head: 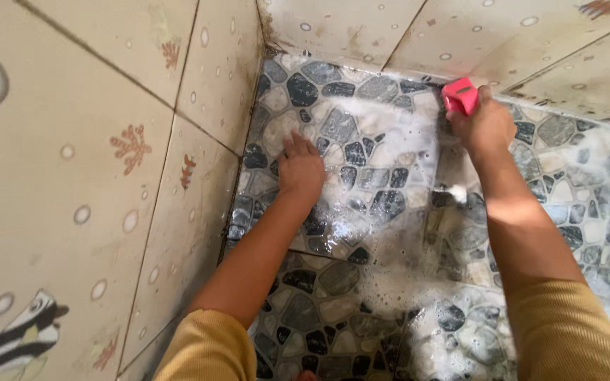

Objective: The person scrubs the tiled bathroom floor using a small brush, sets the brush on the floor, and scoops water from a bucket with a dipper to wash their hands.

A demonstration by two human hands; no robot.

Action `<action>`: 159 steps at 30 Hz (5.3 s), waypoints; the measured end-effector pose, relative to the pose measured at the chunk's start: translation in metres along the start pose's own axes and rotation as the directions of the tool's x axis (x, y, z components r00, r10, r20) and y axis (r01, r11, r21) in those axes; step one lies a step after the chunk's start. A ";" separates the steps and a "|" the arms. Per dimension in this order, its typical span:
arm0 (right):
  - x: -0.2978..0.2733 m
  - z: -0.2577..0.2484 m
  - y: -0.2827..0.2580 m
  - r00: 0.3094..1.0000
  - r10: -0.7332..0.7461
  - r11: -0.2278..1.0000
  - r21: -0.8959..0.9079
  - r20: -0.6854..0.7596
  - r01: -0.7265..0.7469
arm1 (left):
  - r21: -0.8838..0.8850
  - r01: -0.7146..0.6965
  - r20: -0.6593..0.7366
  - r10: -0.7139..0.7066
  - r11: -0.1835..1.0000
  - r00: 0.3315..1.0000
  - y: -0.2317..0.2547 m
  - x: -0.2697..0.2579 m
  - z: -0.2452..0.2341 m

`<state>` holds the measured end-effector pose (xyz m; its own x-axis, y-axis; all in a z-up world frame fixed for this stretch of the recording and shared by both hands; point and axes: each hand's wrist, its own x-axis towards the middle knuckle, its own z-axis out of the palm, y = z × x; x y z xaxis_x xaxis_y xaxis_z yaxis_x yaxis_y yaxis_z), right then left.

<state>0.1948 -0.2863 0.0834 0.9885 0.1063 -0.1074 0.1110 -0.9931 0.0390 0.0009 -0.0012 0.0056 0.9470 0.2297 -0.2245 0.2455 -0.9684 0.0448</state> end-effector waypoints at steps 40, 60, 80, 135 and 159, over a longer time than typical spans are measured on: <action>-0.249 0.035 0.197 0.979 0.196 0.957 0.230 -0.057 -0.178 | -0.734 -0.358 -0.184 0.338 0.578 0.923 0.117 -0.022 -0.038; -0.364 0.025 0.363 0.694 0.719 0.686 0.126 0.034 -0.717 | -0.676 -0.689 -0.242 0.805 0.260 0.541 0.400 -0.111 0.002; -0.277 0.018 0.423 0.914 0.406 0.899 0.170 0.017 -0.403 | -0.147 -0.626 -0.140 0.610 0.766 0.780 0.444 -0.174 0.044; -0.341 0.053 0.270 0.803 -0.589 0.807 0.110 0.086 0.580 | -0.363 0.030 0.325 0.096 0.931 0.941 0.303 -0.350 0.088; -0.372 0.034 0.110 0.819 -0.573 0.814 0.132 0.020 0.566 | -0.051 0.403 0.420 -0.346 0.914 0.839 0.190 -0.467 0.054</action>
<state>-0.1642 -0.4372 0.0938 0.7443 0.6550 -0.1302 0.6361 -0.7547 -0.1606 -0.4060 -0.2976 0.0660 0.6227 0.4870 -0.6124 0.6161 -0.7877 0.0000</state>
